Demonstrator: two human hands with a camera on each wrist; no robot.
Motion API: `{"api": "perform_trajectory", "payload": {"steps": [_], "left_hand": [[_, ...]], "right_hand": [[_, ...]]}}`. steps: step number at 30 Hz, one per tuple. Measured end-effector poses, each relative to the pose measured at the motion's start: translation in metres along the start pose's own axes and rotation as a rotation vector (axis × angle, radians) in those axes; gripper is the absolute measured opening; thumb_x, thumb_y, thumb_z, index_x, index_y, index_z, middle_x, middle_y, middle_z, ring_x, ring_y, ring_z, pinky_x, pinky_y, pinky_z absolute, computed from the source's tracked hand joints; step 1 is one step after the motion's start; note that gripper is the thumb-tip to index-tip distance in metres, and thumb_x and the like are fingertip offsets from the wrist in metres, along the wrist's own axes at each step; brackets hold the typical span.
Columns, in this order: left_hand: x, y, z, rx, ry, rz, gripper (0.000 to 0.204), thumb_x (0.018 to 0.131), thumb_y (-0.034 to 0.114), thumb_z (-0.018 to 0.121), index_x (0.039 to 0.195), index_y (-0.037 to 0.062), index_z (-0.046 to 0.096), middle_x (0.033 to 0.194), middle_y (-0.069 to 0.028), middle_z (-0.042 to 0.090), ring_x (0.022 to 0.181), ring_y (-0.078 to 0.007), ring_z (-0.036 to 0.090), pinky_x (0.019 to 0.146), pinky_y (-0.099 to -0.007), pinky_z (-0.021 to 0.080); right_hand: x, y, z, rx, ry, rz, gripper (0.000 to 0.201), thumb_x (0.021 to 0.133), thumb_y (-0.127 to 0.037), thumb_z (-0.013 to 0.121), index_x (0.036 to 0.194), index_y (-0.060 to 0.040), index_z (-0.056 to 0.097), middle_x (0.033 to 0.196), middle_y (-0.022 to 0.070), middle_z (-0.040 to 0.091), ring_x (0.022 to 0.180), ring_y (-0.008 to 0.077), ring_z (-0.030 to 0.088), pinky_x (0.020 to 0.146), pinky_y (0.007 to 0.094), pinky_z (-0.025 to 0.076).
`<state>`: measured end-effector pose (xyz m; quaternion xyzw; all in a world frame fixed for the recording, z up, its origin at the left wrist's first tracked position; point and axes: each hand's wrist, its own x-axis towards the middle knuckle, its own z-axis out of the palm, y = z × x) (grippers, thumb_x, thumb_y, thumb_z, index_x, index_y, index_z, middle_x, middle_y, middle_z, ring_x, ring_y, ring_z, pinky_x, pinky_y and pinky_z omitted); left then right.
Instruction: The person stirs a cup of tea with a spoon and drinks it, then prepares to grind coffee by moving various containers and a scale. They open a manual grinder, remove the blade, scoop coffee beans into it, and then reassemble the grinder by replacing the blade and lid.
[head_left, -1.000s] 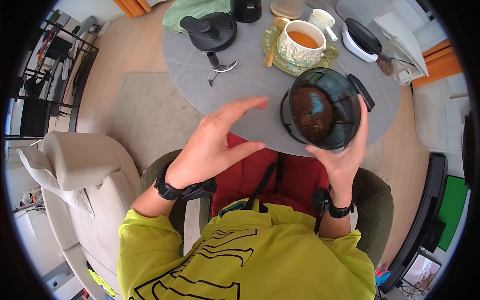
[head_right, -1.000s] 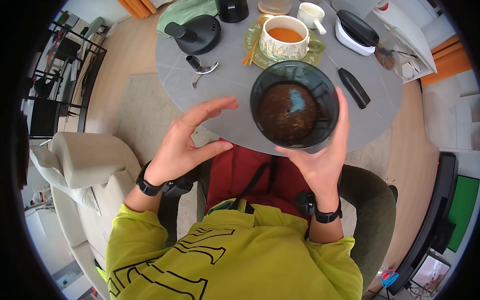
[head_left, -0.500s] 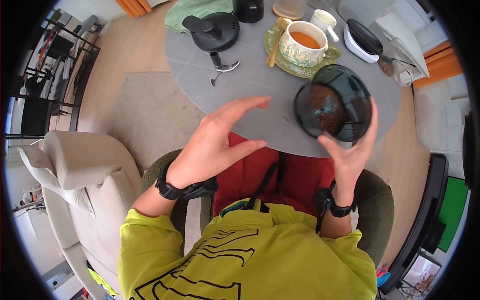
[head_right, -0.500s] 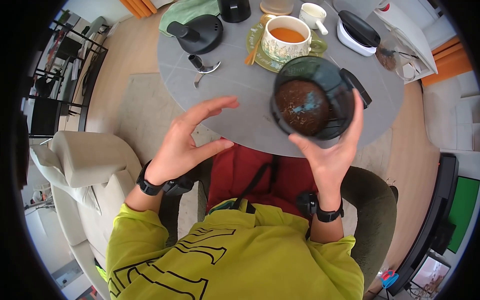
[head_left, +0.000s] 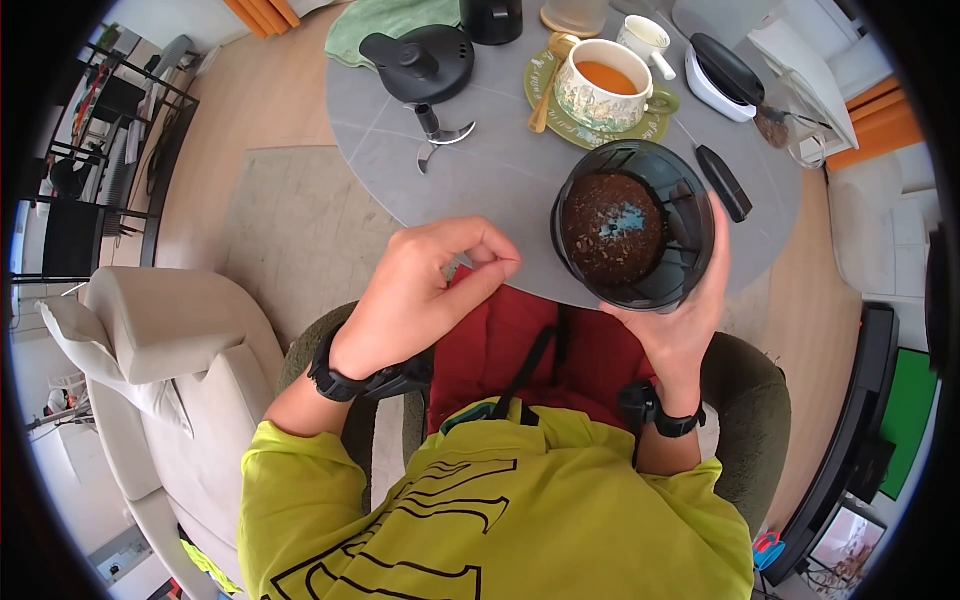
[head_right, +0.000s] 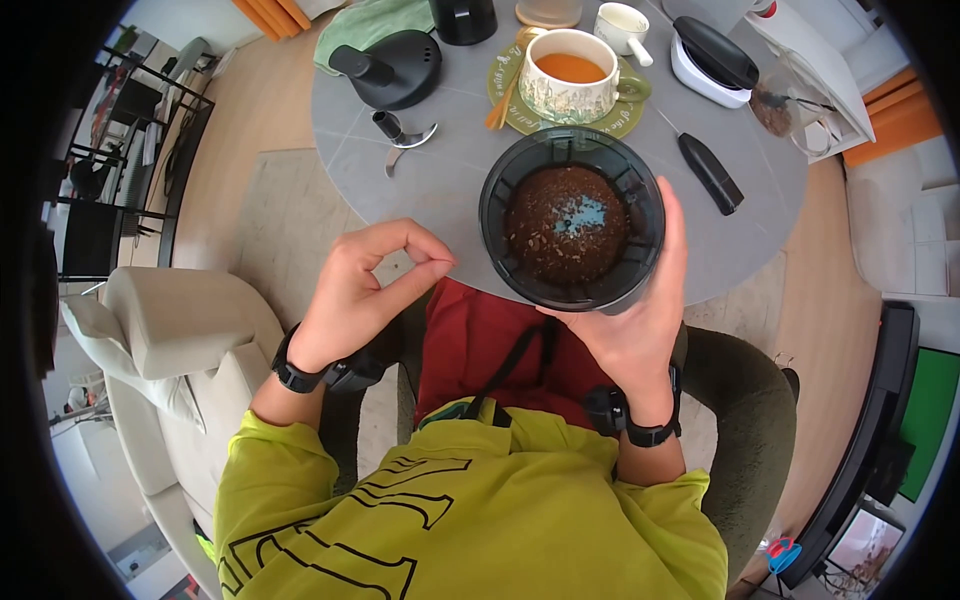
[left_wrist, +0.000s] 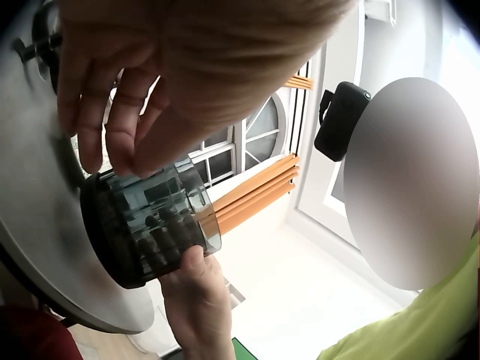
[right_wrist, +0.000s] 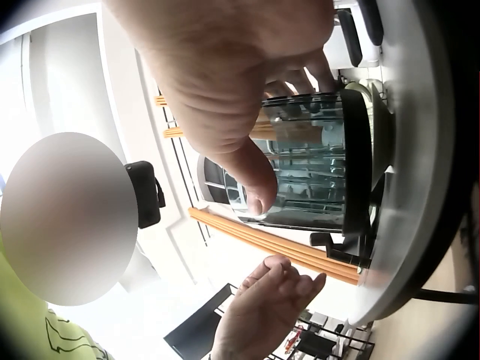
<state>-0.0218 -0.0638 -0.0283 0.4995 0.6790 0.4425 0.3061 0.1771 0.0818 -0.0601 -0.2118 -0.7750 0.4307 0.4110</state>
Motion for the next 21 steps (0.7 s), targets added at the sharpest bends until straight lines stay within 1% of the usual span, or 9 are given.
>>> {"api": "perform_trajectory", "payload": {"steps": [7,9,11,13,14,15,17,18,21], "left_hand": [[0.000,-0.001,0.000,0.056,0.015,-0.017,0.009,0.088,0.006,0.065,0.083,-0.0009,0.065,0.073,-0.0044,0.065,0.070,-0.0081,0.058,0.067,-0.0237,0.045],[0.001,-0.006,0.003,0.043,0.079,0.100,0.022,0.089,0.012,0.067,0.074,-0.0006,0.057,0.057,-0.0084,0.047,0.050,-0.0168,0.041,0.049,-0.0311,0.037],[0.000,-0.006,0.004,0.045,0.077,0.089,0.024,0.089,0.013,0.067,0.072,-0.0004,0.056,0.056,-0.0082,0.046,0.050,-0.0172,0.039,0.048,-0.0312,0.035],[-0.001,-0.005,0.002,0.049,0.079,0.078,0.026,0.089,0.013,0.067,0.070,-0.0003,0.054,0.055,-0.0080,0.044,0.049,-0.0175,0.037,0.047,-0.0314,0.034],[-0.001,-0.003,0.000,0.066,0.059,0.046,0.025,0.089,0.011,0.066,0.070,-0.0001,0.055,0.058,-0.0049,0.051,0.054,-0.0122,0.045,0.052,-0.0275,0.038],[-0.002,-0.002,-0.001,0.081,0.040,0.014,0.025,0.089,0.009,0.066,0.069,0.0001,0.057,0.061,-0.0019,0.057,0.059,-0.0069,0.053,0.057,-0.0237,0.041],[0.000,-0.003,0.000,0.080,0.044,0.010,0.025,0.089,0.009,0.066,0.069,0.0001,0.056,0.061,-0.0019,0.057,0.059,-0.0069,0.052,0.057,-0.0237,0.041],[0.000,-0.004,0.000,0.082,0.040,0.006,0.025,0.089,0.009,0.066,0.069,0.0001,0.056,0.061,-0.0019,0.057,0.059,-0.0070,0.052,0.057,-0.0238,0.041],[-0.001,-0.005,0.000,0.073,0.050,-0.004,0.024,0.089,0.009,0.066,0.069,-0.0001,0.056,0.061,-0.0021,0.056,0.059,-0.0069,0.051,0.057,-0.0239,0.040]], "right_hand": [[0.000,-0.002,0.001,-0.017,-0.034,-0.026,0.118,0.056,-0.012,0.093,0.147,0.0023,0.020,0.138,0.0174,0.043,0.125,0.0258,0.049,0.104,0.0389,0.042],[-0.002,-0.001,0.001,0.004,-0.044,-0.021,0.118,0.056,-0.013,0.093,0.147,0.0026,0.020,0.139,0.0178,0.042,0.125,0.0262,0.049,0.105,0.0391,0.041],[-0.003,0.003,-0.001,0.026,-0.053,-0.015,0.117,0.057,-0.013,0.093,0.147,0.0029,0.020,0.140,0.0182,0.042,0.126,0.0266,0.048,0.106,0.0393,0.040],[-0.001,0.012,-0.007,0.019,0.094,0.033,0.116,0.057,-0.015,0.093,0.147,0.0031,0.022,0.143,0.0189,0.039,0.128,0.0275,0.046,0.108,0.0392,0.038],[0.002,0.010,-0.004,0.119,0.228,0.097,0.115,0.056,-0.018,0.093,0.147,0.0034,0.024,0.144,0.0190,0.038,0.129,0.0276,0.044,0.110,0.0391,0.036],[0.003,0.009,-0.005,0.121,0.222,0.096,0.115,0.056,-0.018,0.093,0.147,0.0034,0.024,0.144,0.0190,0.038,0.129,0.0276,0.044,0.110,0.0391,0.036],[0.003,0.006,-0.011,-0.114,0.085,-0.042,0.115,0.056,-0.018,0.093,0.146,0.0035,0.025,0.143,0.0189,0.038,0.128,0.0277,0.045,0.110,0.0393,0.036],[0.001,0.001,-0.006,-0.016,0.025,0.002,0.116,0.056,-0.019,0.093,0.147,0.0035,0.024,0.143,0.0185,0.039,0.128,0.0278,0.045,0.109,0.0392,0.036],[0.003,0.006,-0.005,0.166,0.160,0.099,0.117,0.054,-0.019,0.094,0.146,0.0032,0.026,0.142,0.0177,0.040,0.128,0.0273,0.045,0.108,0.0385,0.037]]}}
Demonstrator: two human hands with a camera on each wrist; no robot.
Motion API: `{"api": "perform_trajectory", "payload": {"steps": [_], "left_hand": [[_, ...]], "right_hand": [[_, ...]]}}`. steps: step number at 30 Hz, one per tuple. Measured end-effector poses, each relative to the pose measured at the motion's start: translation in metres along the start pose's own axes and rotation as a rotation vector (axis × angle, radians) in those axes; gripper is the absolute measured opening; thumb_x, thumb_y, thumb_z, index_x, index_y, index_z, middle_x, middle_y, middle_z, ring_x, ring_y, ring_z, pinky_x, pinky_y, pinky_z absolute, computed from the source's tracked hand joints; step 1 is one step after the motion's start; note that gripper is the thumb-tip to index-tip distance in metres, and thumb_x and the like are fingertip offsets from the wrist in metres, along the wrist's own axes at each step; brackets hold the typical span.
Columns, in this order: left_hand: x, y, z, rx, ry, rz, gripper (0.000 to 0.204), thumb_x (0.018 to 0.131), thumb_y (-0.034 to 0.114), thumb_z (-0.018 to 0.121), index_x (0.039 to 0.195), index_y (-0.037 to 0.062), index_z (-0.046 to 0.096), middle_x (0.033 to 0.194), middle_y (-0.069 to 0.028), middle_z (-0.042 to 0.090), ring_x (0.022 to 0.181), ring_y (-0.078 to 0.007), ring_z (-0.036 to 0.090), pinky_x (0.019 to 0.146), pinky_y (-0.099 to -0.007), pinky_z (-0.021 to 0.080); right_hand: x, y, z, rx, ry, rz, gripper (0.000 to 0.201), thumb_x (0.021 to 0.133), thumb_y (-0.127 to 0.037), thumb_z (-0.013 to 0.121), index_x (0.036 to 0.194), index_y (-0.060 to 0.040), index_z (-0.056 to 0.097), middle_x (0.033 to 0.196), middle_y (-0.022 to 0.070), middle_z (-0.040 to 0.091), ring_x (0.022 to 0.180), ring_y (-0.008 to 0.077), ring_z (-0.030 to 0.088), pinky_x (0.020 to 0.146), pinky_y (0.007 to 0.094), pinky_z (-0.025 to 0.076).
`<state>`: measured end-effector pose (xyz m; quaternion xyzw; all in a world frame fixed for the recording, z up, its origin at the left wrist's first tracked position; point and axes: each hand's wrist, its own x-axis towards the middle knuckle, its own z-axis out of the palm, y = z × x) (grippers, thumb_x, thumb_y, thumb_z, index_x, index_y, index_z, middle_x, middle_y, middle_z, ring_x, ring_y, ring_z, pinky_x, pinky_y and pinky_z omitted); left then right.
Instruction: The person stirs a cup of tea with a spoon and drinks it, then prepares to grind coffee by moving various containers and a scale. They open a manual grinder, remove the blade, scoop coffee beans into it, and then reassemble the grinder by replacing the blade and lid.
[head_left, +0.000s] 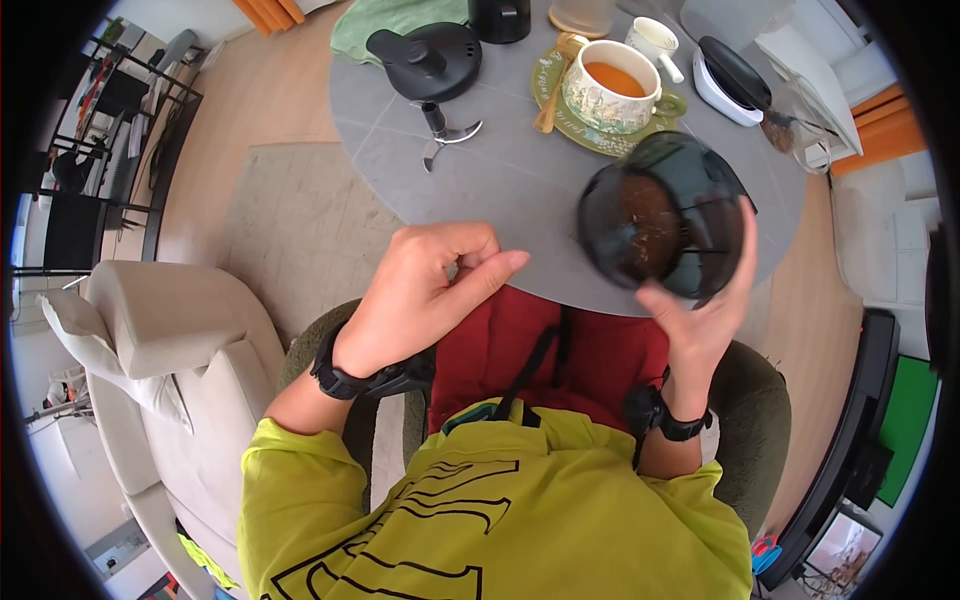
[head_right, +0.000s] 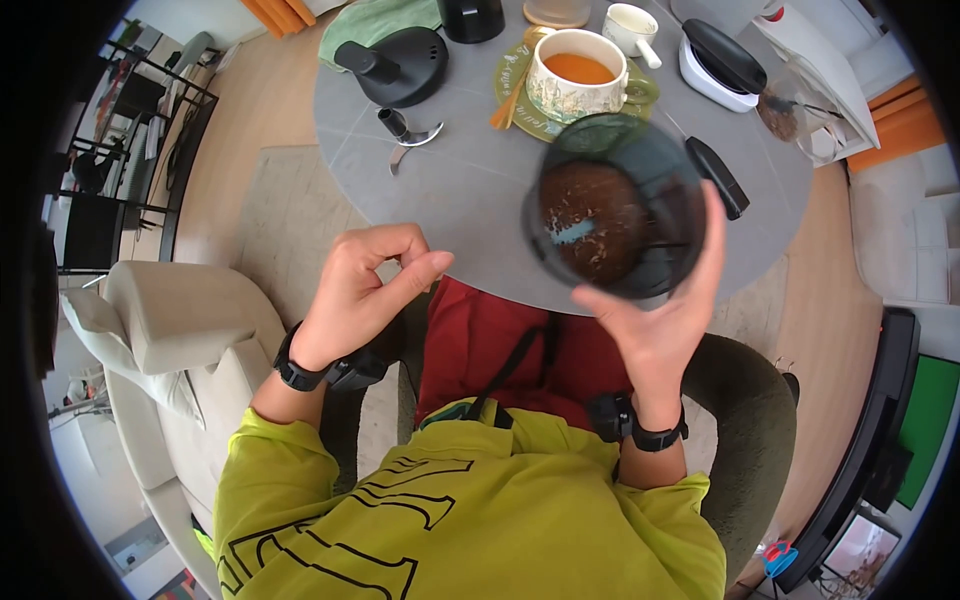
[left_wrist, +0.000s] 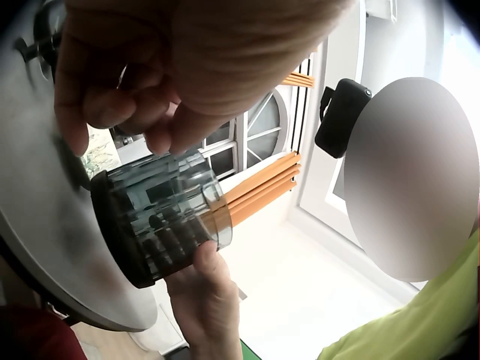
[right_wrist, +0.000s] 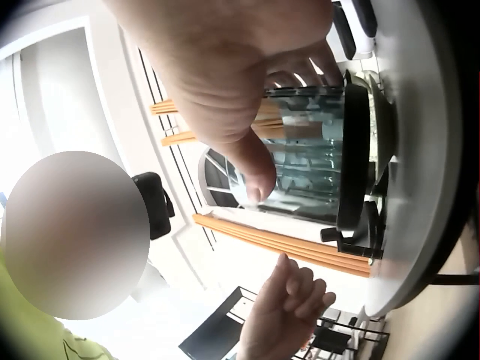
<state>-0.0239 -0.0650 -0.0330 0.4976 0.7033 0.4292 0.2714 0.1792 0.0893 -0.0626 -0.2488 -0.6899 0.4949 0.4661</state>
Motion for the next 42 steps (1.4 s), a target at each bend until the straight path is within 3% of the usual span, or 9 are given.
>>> {"api": "perform_trajectory", "payload": {"steps": [3,5,8,13,15,19,25,33,42], "left_hand": [[0.001,-0.004,0.003,-0.030,0.070,0.073,0.027,0.088,0.013,0.068,0.069,0.0000,0.054,0.054,-0.0071,0.042,0.049,-0.0158,0.035,0.046,-0.0307,0.032],[0.002,-0.004,0.003,-0.028,0.060,0.086,0.027,0.088,0.013,0.068,0.069,0.0000,0.054,0.054,-0.0068,0.042,0.049,-0.0154,0.035,0.046,-0.0306,0.032],[0.002,-0.004,0.003,-0.052,0.058,0.092,0.026,0.089,0.012,0.068,0.069,0.0000,0.054,0.054,-0.0060,0.041,0.049,-0.0146,0.034,0.046,-0.0304,0.032],[0.003,-0.005,0.004,-0.048,0.048,0.082,0.026,0.088,0.012,0.068,0.070,0.0002,0.054,0.054,-0.0052,0.041,0.049,-0.0136,0.034,0.046,-0.0299,0.031],[0.002,-0.005,0.004,-0.043,0.058,0.086,0.026,0.088,0.013,0.068,0.069,0.0004,0.055,0.054,-0.0051,0.041,0.049,-0.0133,0.034,0.046,-0.0296,0.031],[0.002,-0.006,0.004,-0.035,0.054,0.080,0.026,0.088,0.012,0.068,0.070,0.0001,0.055,0.054,-0.0052,0.042,0.049,-0.0128,0.035,0.046,-0.0296,0.032],[0.002,0.001,-0.004,-0.004,0.022,-0.047,0.021,0.088,0.008,0.067,0.071,-0.0008,0.058,0.064,-0.0018,0.059,0.062,-0.0067,0.053,0.060,-0.0232,0.042],[0.016,-0.023,-0.019,0.296,0.414,0.101,0.012,0.083,0.010,0.070,0.092,0.0027,0.065,0.070,-0.0070,0.061,0.063,-0.0180,0.060,0.057,-0.0291,0.047],[0.034,-0.047,-0.039,0.359,0.550,0.082,0.031,0.082,0.008,0.070,0.113,0.0054,0.066,0.088,-0.0051,0.064,0.075,-0.0152,0.059,0.064,-0.0284,0.049]], "right_hand": [[0.003,0.001,-0.001,-0.147,-0.045,-0.056,0.117,0.054,-0.019,0.094,0.146,0.0029,0.025,0.142,0.0178,0.039,0.127,0.0273,0.046,0.108,0.0391,0.037],[0.000,-0.004,0.002,-0.178,-0.167,-0.073,0.116,0.054,-0.017,0.094,0.146,0.0025,0.026,0.141,0.0176,0.040,0.127,0.0276,0.046,0.108,0.0397,0.038],[0.003,-0.003,0.003,-0.095,0.023,0.005,0.117,0.053,-0.017,0.095,0.146,0.0023,0.027,0.141,0.0170,0.040,0.127,0.0271,0.046,0.108,0.0393,0.038],[0.002,0.002,-0.005,-0.199,-0.117,-0.076,0.116,0.053,-0.015,0.094,0.146,0.0032,0.026,0.141,0.0173,0.040,0.126,0.0273,0.047,0.108,0.0391,0.038],[0.007,0.005,-0.006,-0.125,0.107,-0.005,0.117,0.053,-0.017,0.094,0.146,0.0031,0.026,0.141,0.0170,0.041,0.126,0.0264,0.047,0.108,0.0383,0.038],[0.004,0.000,-0.005,-0.126,-0.144,-0.075,0.114,0.055,-0.015,0.093,0.146,0.0028,0.026,0.141,0.0168,0.039,0.127,0.0262,0.046,0.108,0.0388,0.038],[0.003,0.011,-0.001,-0.138,-0.080,-0.011,0.114,0.055,-0.009,0.092,0.147,0.0011,0.024,0.143,0.0162,0.037,0.127,0.0260,0.045,0.109,0.0394,0.037],[0.007,0.027,0.006,-0.042,-0.150,0.047,0.114,0.055,-0.009,0.091,0.147,0.0013,0.024,0.143,0.0162,0.038,0.130,0.0269,0.043,0.110,0.0401,0.035],[0.012,0.037,0.003,-0.005,-0.193,0.013,0.114,0.060,-0.016,0.090,0.148,0.0022,0.020,0.143,0.0182,0.038,0.130,0.0270,0.043,0.110,0.0400,0.035]]}}
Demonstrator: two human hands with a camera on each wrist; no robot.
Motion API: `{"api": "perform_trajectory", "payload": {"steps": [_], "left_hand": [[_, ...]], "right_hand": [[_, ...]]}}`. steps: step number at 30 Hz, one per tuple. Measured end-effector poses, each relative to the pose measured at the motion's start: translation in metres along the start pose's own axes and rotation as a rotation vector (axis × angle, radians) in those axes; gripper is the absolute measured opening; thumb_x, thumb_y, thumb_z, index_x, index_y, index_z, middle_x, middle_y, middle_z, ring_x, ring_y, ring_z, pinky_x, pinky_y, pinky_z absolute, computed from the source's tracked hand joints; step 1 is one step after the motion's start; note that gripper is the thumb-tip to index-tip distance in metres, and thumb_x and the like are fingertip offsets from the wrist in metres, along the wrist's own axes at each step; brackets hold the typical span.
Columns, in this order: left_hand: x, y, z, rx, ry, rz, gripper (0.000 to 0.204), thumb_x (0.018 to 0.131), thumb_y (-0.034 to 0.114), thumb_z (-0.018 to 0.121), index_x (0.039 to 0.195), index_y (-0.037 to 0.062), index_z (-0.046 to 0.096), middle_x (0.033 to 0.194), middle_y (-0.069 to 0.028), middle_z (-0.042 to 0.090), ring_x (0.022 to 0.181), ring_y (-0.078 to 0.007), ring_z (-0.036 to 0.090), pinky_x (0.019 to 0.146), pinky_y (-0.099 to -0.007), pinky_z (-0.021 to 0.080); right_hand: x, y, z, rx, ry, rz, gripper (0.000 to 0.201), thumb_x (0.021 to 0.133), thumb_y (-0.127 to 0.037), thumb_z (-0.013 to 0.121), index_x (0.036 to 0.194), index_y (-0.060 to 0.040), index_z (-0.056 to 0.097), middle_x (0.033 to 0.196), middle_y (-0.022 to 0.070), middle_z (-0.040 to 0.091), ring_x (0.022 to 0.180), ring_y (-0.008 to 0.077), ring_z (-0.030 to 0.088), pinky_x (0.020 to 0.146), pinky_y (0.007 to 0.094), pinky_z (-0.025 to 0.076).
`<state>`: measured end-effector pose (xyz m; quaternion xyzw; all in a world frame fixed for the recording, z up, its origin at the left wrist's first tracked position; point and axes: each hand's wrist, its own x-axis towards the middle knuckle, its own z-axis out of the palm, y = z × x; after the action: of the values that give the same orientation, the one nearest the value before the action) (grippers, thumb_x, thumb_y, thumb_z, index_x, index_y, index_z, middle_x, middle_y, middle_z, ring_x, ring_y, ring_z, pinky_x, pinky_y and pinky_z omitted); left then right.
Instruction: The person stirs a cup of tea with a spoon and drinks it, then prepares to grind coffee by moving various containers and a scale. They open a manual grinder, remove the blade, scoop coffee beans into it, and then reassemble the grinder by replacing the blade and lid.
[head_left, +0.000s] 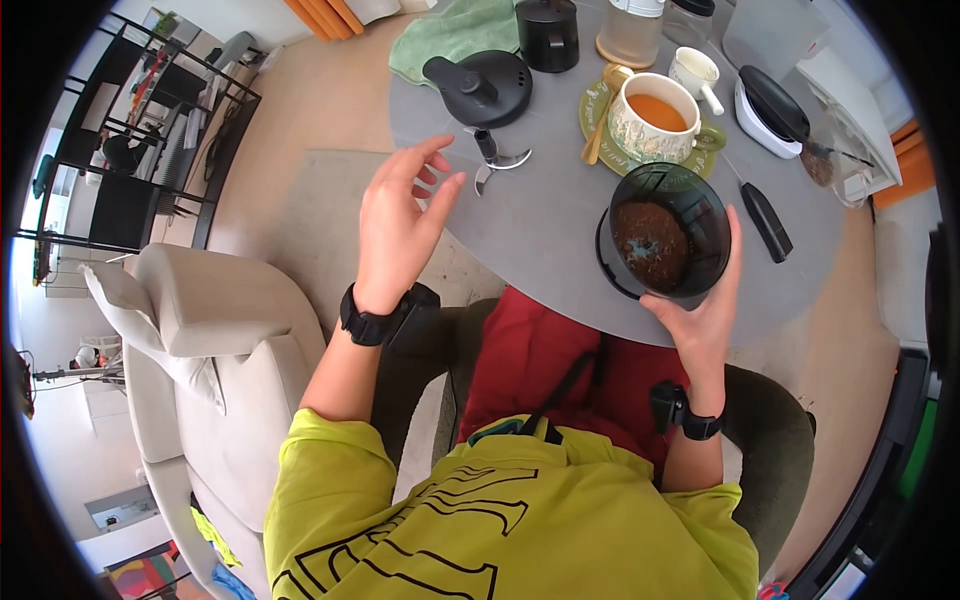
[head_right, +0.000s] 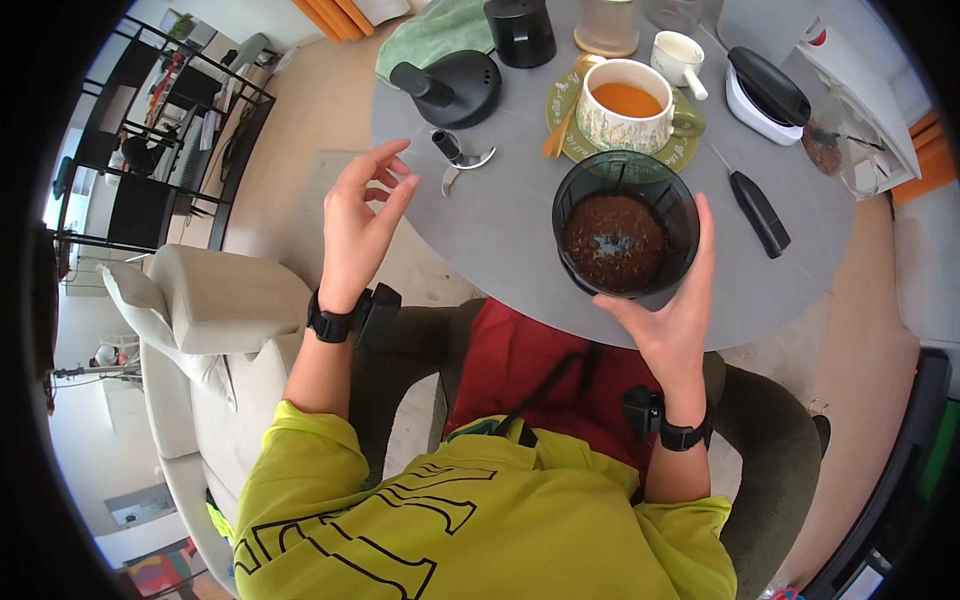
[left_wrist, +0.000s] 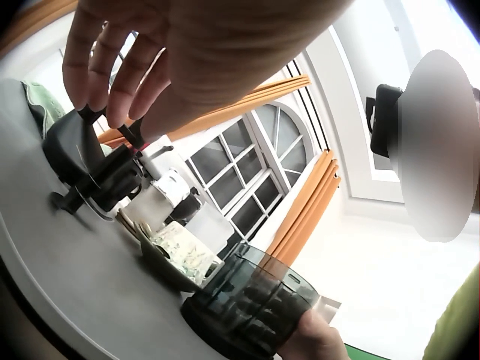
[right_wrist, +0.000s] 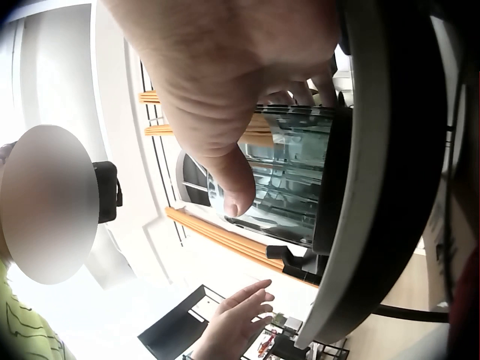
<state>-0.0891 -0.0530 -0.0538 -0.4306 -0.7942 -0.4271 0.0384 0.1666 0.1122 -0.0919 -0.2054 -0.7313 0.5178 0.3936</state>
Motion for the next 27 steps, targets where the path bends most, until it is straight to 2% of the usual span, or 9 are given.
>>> {"api": "perform_trajectory", "payload": {"steps": [3,5,9,12,16,18,23,24,27], "left_hand": [[0.012,-0.005,0.009,0.053,-0.011,0.006,0.033,0.083,0.008,0.071,0.115,0.0061,0.066,0.091,-0.0037,0.064,0.076,-0.0118,0.059,0.064,-0.0252,0.048],[0.020,-0.006,0.018,0.075,-0.005,0.018,0.034,0.082,0.009,0.071,0.115,0.0067,0.066,0.091,-0.0033,0.065,0.076,-0.0117,0.058,0.062,-0.0246,0.047],[0.026,-0.009,0.036,0.080,0.016,-0.021,0.028,0.081,0.012,0.073,0.107,0.0055,0.069,0.087,-0.0033,0.065,0.071,-0.0111,0.058,0.056,-0.0245,0.043],[0.023,-0.010,0.044,0.052,0.039,-0.060,0.024,0.081,0.013,0.074,0.102,0.0028,0.070,0.082,-0.0036,0.065,0.068,-0.0092,0.056,0.053,-0.0236,0.041],[0.016,0.009,0.027,0.082,0.078,-0.155,0.023,0.083,0.013,0.074,0.102,0.0002,0.070,0.079,-0.0033,0.065,0.068,-0.0050,0.053,0.051,-0.0212,0.039],[0.015,0.016,0.014,-0.031,0.104,-0.144,0.021,0.082,0.012,0.073,0.099,-0.0011,0.070,0.076,-0.0038,0.065,0.065,-0.0057,0.053,0.054,-0.0217,0.041],[0.010,0.090,-0.011,-0.251,0.183,0.017,0.018,0.083,0.005,0.071,0.100,-0.0009,0.068,0.089,-0.0010,0.065,0.073,-0.0056,0.052,0.066,-0.0205,0.042],[0.008,0.105,-0.012,-0.285,0.166,0.006,0.018,0.082,0.002,0.071,0.100,-0.0005,0.067,0.094,-0.0012,0.066,0.076,-0.0059,0.052,0.071,-0.0207,0.041],[0.007,0.137,0.006,-0.324,0.124,0.133,0.021,0.079,0.001,0.072,0.100,0.0006,0.067,0.094,-0.0008,0.066,0.077,-0.0073,0.053,0.072,-0.0213,0.041]], "right_hand": [[-0.001,0.003,0.001,0.093,0.001,0.037,0.115,0.061,-0.018,0.090,0.149,0.0027,0.019,0.143,0.0195,0.038,0.130,0.0275,0.043,0.109,0.0399,0.035],[-0.001,0.007,0.000,-0.015,0.003,0.003,0.114,0.061,-0.019,0.090,0.148,0.0026,0.019,0.142,0.0199,0.039,0.129,0.0277,0.044,0.109,0.0395,0.035],[0.000,-0.001,-0.001,0.038,0.004,0.048,0.113,0.061,-0.020,0.090,0.148,0.0024,0.021,0.140,0.0203,0.042,0.129,0.0286,0.045,0.108,0.0395,0.036],[-0.001,0.003,-0.003,-0.072,0.017,-0.017,0.112,0.061,-0.022,0.090,0.147,0.0024,0.022,0.139,0.0207,0.043,0.128,0.0304,0.046,0.107,0.0402,0.036],[0.000,0.008,-0.005,-0.103,-0.002,-0.049,0.112,0.061,-0.025,0.090,0.146,0.0026,0.024,0.139,0.0219,0.043,0.127,0.0338,0.047,0.106,0.0415,0.037],[-0.001,0.008,-0.005,-0.108,0.001,-0.057,0.112,0.060,-0.026,0.090,0.146,0.0026,0.024,0.139,0.0220,0.043,0.127,0.0344,0.047,0.106,0.0417,0.037],[0.000,0.008,-0.005,-0.070,0.000,-0.044,0.113,0.059,-0.026,0.090,0.146,0.0015,0.025,0.140,0.0203,0.044,0.127,0.0336,0.047,0.105,0.0416,0.038],[0.000,0.008,-0.005,-0.066,-0.001,-0.043,0.113,0.059,-0.026,0.090,0.146,0.0015,0.025,0.140,0.0203,0.044,0.127,0.0336,0.047,0.105,0.0416,0.038],[0.000,0.008,-0.007,-0.121,0.009,-0.080,0.112,0.059,-0.025,0.090,0.147,0.0003,0.026,0.140,0.0197,0.044,0.127,0.0343,0.047,0.105,0.0417,0.038]]}}
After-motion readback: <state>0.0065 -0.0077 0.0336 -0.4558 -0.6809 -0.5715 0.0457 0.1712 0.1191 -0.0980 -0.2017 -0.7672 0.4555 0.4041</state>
